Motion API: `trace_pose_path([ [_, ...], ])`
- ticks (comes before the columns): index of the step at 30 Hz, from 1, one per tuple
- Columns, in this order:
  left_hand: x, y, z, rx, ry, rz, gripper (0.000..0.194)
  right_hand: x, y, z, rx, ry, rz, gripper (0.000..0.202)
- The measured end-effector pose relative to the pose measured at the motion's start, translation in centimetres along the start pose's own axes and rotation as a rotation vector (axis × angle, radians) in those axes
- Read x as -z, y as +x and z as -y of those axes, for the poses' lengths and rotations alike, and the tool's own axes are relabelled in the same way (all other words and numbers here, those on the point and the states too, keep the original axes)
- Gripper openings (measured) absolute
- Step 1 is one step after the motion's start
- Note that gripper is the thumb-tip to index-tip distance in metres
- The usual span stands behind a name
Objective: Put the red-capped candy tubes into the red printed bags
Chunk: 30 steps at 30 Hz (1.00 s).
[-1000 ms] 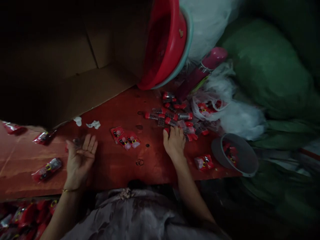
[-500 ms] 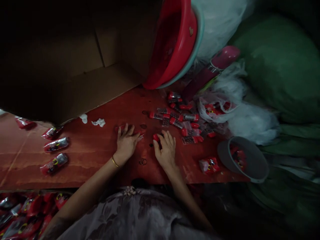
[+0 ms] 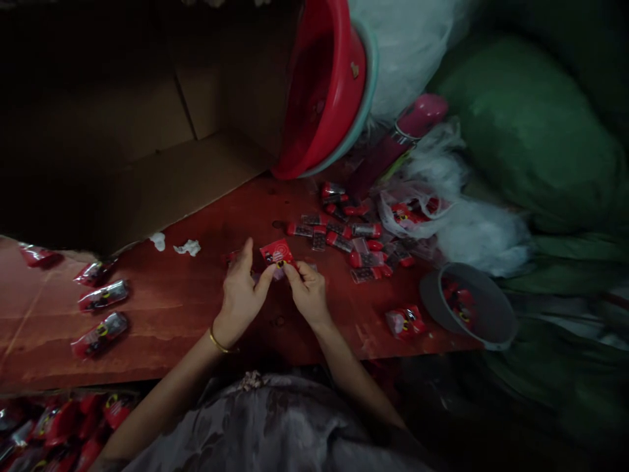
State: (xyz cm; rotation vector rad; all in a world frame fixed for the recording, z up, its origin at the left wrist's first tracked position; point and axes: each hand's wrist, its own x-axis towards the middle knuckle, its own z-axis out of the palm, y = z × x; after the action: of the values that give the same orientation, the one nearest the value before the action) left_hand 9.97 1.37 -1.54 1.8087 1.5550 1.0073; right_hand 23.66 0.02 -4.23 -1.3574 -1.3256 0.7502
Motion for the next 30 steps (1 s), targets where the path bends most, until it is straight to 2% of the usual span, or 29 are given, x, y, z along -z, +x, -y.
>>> trace_pose_path([
  [5, -0.4, -0.1, -1.2, 0.424, -0.734, 0.182, 0.04, -0.1, -0.8, 0.0, 0.118, -0.092, -0.092, 0.036],
  [7, -0.6, -0.2, -1.4, 0.606, -0.896, 0.169, 0.042, -0.4, -1.1, 0.1, 0.134, -0.123, -0.096, 0.036],
  [9, -0.5, -0.2, -1.3, 0.711, -0.95, 0.124, 0.043, -0.7, -1.6, 0.2, 0.144, -0.145, -0.044, 0.032],
  [12, 0.3, -0.2, -0.5, 0.692, -0.896, 0.015, 0.041, -0.2, -2.4, -0.2, 0.17, -0.229, 0.031, 0.021],
  [15, 1.2, 0.1, 0.3, 0.716, -0.865, -0.063, 0.044, 1.6, -2.6, -1.7, 0.158, -0.481, -0.014, 0.031],
  [18, 1.4, 0.4, 0.5, 0.771, -0.875, -0.042, 0.048, 3.9, -1.8, -3.6, 0.109, -0.746, -0.019, 0.048],
  [20, 1.1, 0.5, 0.3, 0.794, -0.898, 0.003, 0.049, 5.1, -1.0, -4.5, 0.113, -0.834, 0.052, 0.056],
  [22, 0.8, 0.5, 0.1, 0.816, -0.926, 0.038, 0.049, 5.7, -0.3, -4.9, 0.152, -0.873, 0.138, 0.057],
  [25, 0.8, 0.6, 0.2, 0.83, -0.952, 0.047, 0.049, 5.8, 0.2, -5.2, 0.228, -0.899, 0.229, 0.047],
  [28, 1.0, 0.6, 0.4, 0.832, -0.968, 0.03, 0.047, 5.6, -0.1, -5.4, 0.297, -0.88, 0.242, 0.036],
  [30, 1.1, 0.6, 0.5, 0.839, -0.982, 0.035, 0.046, 5.6, -0.9, -5.4, 0.321, -0.782, 0.196, 0.033],
])
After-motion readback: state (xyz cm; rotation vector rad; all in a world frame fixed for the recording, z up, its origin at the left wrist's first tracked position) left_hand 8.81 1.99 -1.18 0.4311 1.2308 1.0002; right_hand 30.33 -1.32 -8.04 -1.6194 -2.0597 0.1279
